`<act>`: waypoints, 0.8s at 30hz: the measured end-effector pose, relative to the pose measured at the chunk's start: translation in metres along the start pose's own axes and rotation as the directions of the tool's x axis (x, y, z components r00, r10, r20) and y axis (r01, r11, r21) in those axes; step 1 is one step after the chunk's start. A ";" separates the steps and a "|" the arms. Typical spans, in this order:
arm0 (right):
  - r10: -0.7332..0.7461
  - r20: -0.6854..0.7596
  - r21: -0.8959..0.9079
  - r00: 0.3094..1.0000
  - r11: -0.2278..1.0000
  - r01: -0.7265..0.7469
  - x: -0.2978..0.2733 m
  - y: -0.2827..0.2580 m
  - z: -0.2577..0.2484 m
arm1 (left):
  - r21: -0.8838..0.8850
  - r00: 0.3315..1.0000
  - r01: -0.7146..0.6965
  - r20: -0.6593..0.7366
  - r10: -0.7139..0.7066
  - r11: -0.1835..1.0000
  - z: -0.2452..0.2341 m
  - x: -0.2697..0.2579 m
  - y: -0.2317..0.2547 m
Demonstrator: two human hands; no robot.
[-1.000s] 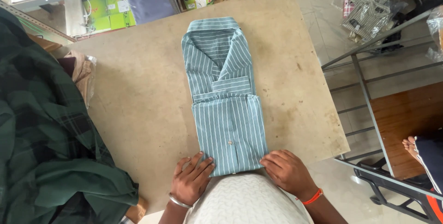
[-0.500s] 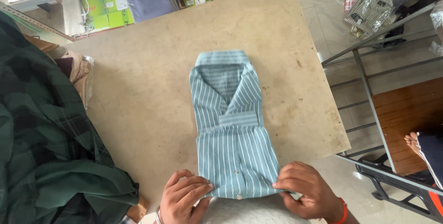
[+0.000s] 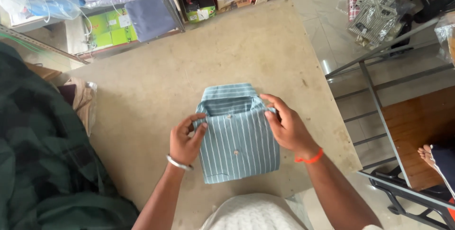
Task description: Folding a striped shirt and placing it into a plastic bag.
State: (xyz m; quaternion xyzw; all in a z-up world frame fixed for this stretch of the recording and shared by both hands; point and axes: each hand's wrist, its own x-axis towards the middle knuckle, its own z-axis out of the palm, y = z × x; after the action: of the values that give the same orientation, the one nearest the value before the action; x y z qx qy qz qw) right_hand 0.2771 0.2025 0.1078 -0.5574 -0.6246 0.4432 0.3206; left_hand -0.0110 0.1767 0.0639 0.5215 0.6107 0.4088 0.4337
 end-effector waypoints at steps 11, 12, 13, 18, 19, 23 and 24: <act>-0.162 -0.108 -0.464 0.981 0.881 0.094 0.079 0.063 0.047 | 0.291 0.992 0.123 0.001 -0.129 0.949 0.014 0.089 -0.050; -0.096 -0.082 -0.511 0.992 0.859 0.041 0.078 0.070 0.051 | 0.356 0.993 0.100 0.027 -0.117 0.929 0.015 0.089 -0.057; -0.069 -0.067 -0.509 0.995 0.860 0.025 0.075 0.058 0.049 | 0.355 0.988 0.126 0.034 -0.147 0.926 0.013 0.084 -0.042; -0.271 -0.080 -0.609 0.959 0.775 0.169 0.025 0.005 0.041 | 0.584 0.980 -0.177 0.028 0.198 0.792 0.013 0.034 0.029; -0.268 -0.077 -0.609 0.960 0.776 0.167 0.015 0.003 0.046 | 0.583 0.981 -0.174 0.028 0.194 0.793 0.027 0.020 0.028; -0.184 0.191 -0.653 0.964 0.709 0.265 -0.015 0.034 0.077 | 0.765 0.971 -0.232 0.217 0.099 0.600 0.071 -0.011 -0.010; -0.101 0.237 -0.716 0.966 0.654 0.244 -0.018 0.052 0.087 | 0.806 0.977 -0.207 0.201 0.073 0.555 0.080 -0.009 -0.028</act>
State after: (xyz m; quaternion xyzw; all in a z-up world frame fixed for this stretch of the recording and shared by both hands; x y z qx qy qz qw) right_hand 0.2235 0.1669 0.0275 -0.5356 -0.8261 0.1673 0.0515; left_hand 0.0582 0.1680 0.0156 0.7380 0.6539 0.0724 0.1502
